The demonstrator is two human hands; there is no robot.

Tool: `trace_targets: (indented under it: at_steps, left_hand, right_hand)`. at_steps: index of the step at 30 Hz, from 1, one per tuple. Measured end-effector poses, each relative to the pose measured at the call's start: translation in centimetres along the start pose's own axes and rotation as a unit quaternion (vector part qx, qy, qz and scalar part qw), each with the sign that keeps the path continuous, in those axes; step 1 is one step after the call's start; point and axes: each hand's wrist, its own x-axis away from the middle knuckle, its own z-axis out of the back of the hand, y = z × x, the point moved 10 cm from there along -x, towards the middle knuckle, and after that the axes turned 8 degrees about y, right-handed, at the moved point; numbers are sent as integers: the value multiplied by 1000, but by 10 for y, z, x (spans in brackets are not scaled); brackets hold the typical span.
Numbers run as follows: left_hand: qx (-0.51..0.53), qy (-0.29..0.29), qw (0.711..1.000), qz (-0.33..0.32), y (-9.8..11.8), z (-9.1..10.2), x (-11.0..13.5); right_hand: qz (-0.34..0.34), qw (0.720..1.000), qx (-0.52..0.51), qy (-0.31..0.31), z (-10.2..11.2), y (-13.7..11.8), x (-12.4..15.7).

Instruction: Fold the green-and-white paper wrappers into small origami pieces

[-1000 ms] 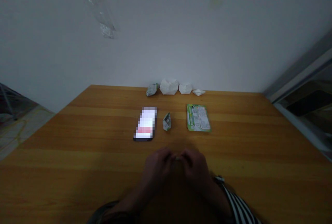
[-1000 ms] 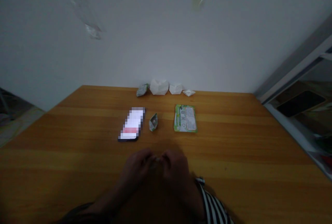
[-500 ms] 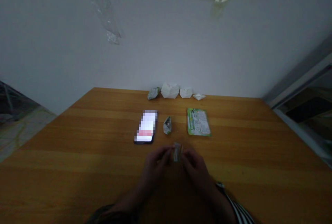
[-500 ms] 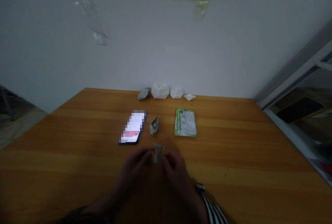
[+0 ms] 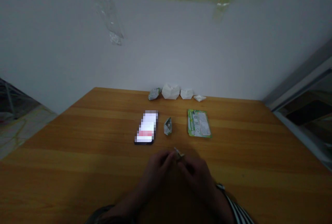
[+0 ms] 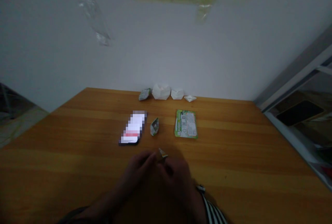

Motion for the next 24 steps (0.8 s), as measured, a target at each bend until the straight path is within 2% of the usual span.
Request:
trace_targets:
  at_steps: [3,5,7,11,13,18,24]
  left_hand:
    - [-15,34,999,15,-3,10,-2]
    - [5,39,999,19,-6,11,-2]
    - [18,30,999,17,-9,6,-2]
    - [25,-6,1000,-5,-13,-8,1]
    - [39,-8,999,-6,-13,-10,2]
    - [90,-11,996,-6,-4,-7,3]
    - [51,32,998,-14,4,4,5]
  right_hand:
    - [-25,995,51,85,23,10,-3]
    - [-36,992,52,109,29,13,-6]
    - [-39,994,39,93,24,12,-9]
    - [-25,1000,-8,0,-2,7,-9]
    - [-23,999,-39,-23,-9,6,-7]
    - [-39,987,-156,3,-8,9,-3]
    - [-109,951,-289,22,-13,10,1]
